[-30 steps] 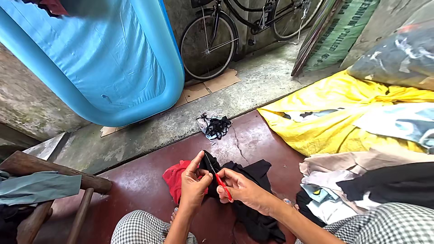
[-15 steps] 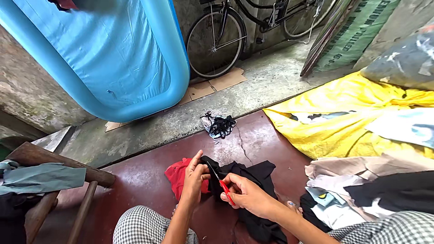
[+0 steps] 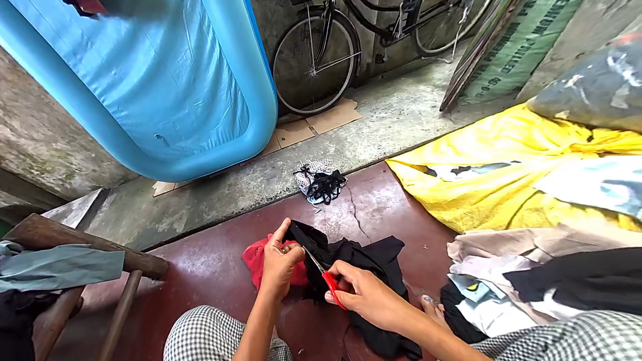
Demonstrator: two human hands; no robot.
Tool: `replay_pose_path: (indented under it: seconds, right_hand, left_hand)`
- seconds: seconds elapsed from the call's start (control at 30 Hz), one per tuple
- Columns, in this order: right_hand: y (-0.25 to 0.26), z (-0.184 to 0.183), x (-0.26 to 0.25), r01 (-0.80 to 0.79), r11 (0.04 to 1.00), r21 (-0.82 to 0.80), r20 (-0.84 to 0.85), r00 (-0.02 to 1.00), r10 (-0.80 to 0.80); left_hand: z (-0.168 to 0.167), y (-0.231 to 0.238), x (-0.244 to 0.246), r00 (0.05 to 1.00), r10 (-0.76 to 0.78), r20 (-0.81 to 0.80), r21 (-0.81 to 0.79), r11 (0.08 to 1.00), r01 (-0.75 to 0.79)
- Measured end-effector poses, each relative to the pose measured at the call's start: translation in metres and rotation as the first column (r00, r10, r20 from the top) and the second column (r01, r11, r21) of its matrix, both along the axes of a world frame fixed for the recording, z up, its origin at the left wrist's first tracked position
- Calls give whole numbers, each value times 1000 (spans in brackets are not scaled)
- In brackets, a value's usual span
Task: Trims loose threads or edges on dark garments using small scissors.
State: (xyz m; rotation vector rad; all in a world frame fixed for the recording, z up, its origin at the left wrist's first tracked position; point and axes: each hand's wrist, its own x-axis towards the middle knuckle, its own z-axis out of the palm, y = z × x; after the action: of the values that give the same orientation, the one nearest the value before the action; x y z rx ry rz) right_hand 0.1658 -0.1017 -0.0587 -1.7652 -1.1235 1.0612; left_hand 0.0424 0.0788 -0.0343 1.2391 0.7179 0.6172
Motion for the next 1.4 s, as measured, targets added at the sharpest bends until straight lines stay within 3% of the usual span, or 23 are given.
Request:
replay_pose_path:
  seconds: [0.27,0.63,0.8,1.0,1.1,1.27,1.4]
  right_hand:
    - [0,3,-4,29,999,43,44,999,-31]
    - [4,0,-13,19,989,147,-2,1000,-19]
    - [4,0,-15,32,979,201,-183,983,5]
    - [5,5,-11,-4,968,250,-515,846,137]
    - [5,5,-6,-31,965,261,-509,845,165]
    - [4,9,1,-53,972,228,-358,924,134]
    - [6,10,0,-21,967,252,-470,871,142]
  left_hand:
    - [-1,0,-3,996,-87,-29,185,978,91]
    - [11,-1,-9,993,-118,9,178,977,115]
    - [12,-2,-9,988,-135,72,190,975,120]
    - [11,-2,-11,989,-137,55,272,955,118]
    - [12,-2,-12,987,-150,65,261,957,128]
    - [14,-2,-13,985,-162,60,247,958,143]
    - [16,0,-16,976,-200,91,255,952,171]
